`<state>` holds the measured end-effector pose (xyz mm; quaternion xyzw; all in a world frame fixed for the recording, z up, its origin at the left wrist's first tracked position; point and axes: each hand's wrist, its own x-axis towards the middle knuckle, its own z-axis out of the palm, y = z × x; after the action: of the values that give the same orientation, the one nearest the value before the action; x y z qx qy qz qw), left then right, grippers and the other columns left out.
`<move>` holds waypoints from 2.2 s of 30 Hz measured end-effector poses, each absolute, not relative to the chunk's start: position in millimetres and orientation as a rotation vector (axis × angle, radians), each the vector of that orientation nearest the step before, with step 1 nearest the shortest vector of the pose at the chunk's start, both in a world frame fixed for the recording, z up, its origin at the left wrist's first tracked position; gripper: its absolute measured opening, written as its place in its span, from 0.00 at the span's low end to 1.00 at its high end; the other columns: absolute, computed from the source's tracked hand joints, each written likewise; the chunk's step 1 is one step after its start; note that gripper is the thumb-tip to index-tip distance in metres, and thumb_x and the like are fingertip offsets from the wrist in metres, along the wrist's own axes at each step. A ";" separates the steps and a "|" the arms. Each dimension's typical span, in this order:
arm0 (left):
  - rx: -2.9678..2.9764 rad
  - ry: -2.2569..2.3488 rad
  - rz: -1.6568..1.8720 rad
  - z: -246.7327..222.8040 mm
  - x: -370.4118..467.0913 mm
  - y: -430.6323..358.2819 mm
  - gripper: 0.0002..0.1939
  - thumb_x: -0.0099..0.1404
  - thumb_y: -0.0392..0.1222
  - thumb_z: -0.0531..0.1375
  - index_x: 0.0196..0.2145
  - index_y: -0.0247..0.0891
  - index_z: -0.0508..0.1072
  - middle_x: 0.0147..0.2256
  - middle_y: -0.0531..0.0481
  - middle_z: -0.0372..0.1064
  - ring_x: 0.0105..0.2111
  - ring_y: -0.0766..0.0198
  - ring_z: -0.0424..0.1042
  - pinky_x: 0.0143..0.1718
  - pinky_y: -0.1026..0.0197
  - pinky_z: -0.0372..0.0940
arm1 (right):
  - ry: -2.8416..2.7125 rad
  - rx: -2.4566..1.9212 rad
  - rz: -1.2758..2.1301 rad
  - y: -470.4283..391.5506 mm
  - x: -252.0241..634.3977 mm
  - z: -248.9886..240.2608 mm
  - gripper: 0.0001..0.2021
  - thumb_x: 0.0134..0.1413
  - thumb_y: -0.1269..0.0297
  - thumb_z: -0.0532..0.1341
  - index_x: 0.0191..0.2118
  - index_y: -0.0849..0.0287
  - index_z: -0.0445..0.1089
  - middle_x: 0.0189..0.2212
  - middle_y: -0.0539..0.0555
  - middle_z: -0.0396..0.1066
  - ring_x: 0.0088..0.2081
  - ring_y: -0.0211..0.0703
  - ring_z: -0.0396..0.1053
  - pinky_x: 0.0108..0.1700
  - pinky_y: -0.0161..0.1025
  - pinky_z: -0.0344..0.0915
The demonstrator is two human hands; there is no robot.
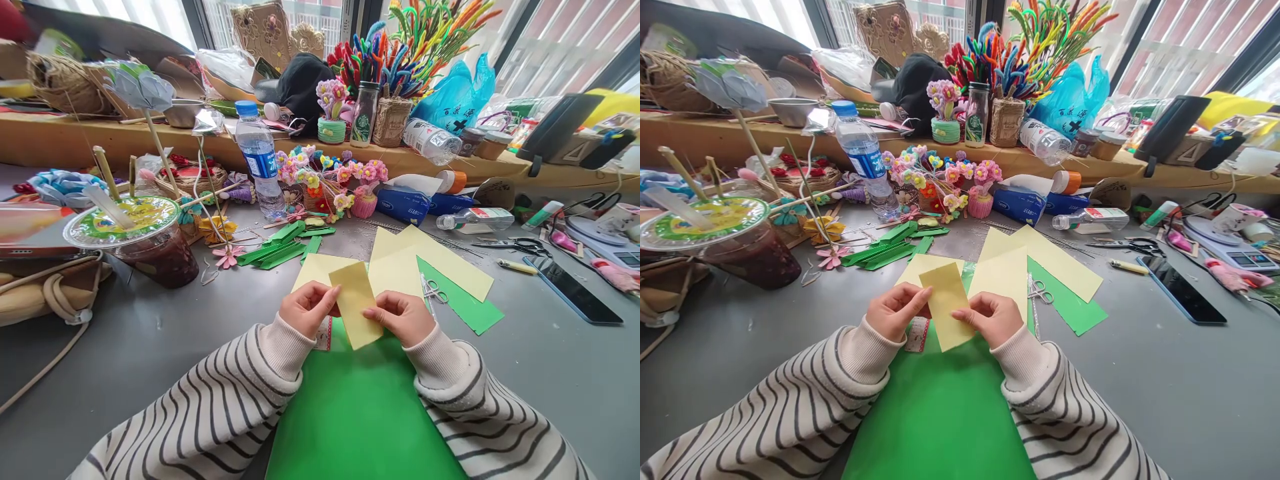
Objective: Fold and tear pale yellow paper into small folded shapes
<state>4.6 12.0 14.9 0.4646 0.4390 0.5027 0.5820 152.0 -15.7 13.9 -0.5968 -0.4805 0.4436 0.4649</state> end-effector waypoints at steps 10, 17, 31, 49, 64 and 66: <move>0.980 1.007 1.211 13.6 3.1 16.0 0.12 0.44 0.43 0.62 0.19 0.32 0.65 0.18 0.54 0.68 0.19 0.68 0.69 0.22 0.65 0.68 | -1.082 -1.465 1.210 -15.6 150.9 14.4 0.15 0.25 0.55 0.65 0.14 0.61 0.62 0.11 0.46 0.61 0.13 0.32 0.59 0.13 0.30 0.58; 0.975 1.005 1.240 8.5 0.5 21.3 0.15 0.45 0.47 0.61 0.21 0.34 0.60 0.19 0.55 0.67 0.20 0.66 0.69 0.22 0.62 0.68 | -1.074 -1.390 1.152 -14.6 152.5 13.0 0.14 0.32 0.54 0.63 0.21 0.61 0.66 0.16 0.49 0.66 0.18 0.35 0.64 0.23 0.34 0.65; 1.921 1.091 1.804 18.3 -8.7 18.1 0.23 0.48 0.38 0.61 0.43 0.40 0.60 0.41 0.47 0.61 0.43 0.60 0.61 0.40 0.58 0.61 | -1.663 -1.349 0.001 -19.3 162.1 19.3 0.04 0.47 0.70 0.55 0.27 0.60 0.67 0.22 0.53 0.69 0.24 0.38 0.65 0.29 0.35 0.63; 3.085 0.719 1.675 21.8 -6.3 14.1 0.07 0.51 0.28 0.57 0.29 0.35 0.71 0.23 0.54 0.72 0.23 0.68 0.69 0.37 0.56 0.60 | -2.064 -0.953 -0.601 -25.7 151.8 24.8 0.06 0.43 0.78 0.57 0.30 0.67 0.69 0.25 0.57 0.72 0.30 0.41 0.68 0.36 0.43 0.63; 2.999 0.947 1.692 26.9 -19.9 28.2 0.09 0.51 0.30 0.58 0.30 0.40 0.70 0.25 0.56 0.72 0.22 0.69 0.69 0.34 0.58 0.58 | -1.793 -1.189 -0.631 -17.6 169.0 25.5 0.05 0.43 0.77 0.58 0.30 0.64 0.68 0.25 0.58 0.71 0.30 0.41 0.66 0.33 0.38 0.64; 3.006 0.857 1.670 24.6 -17.0 25.7 0.09 0.51 0.29 0.57 0.30 0.40 0.70 0.24 0.56 0.72 0.23 0.69 0.69 0.35 0.57 0.58 | -1.892 -1.093 -0.512 -18.1 165.3 26.4 0.06 0.43 0.74 0.59 0.32 0.65 0.67 0.28 0.58 0.71 0.33 0.43 0.66 0.35 0.39 0.64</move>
<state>-17.0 25.7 24.6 0.8312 0.2370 0.4616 -0.1997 165.3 -18.1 26.4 -0.4389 -0.7595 -0.2057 0.4338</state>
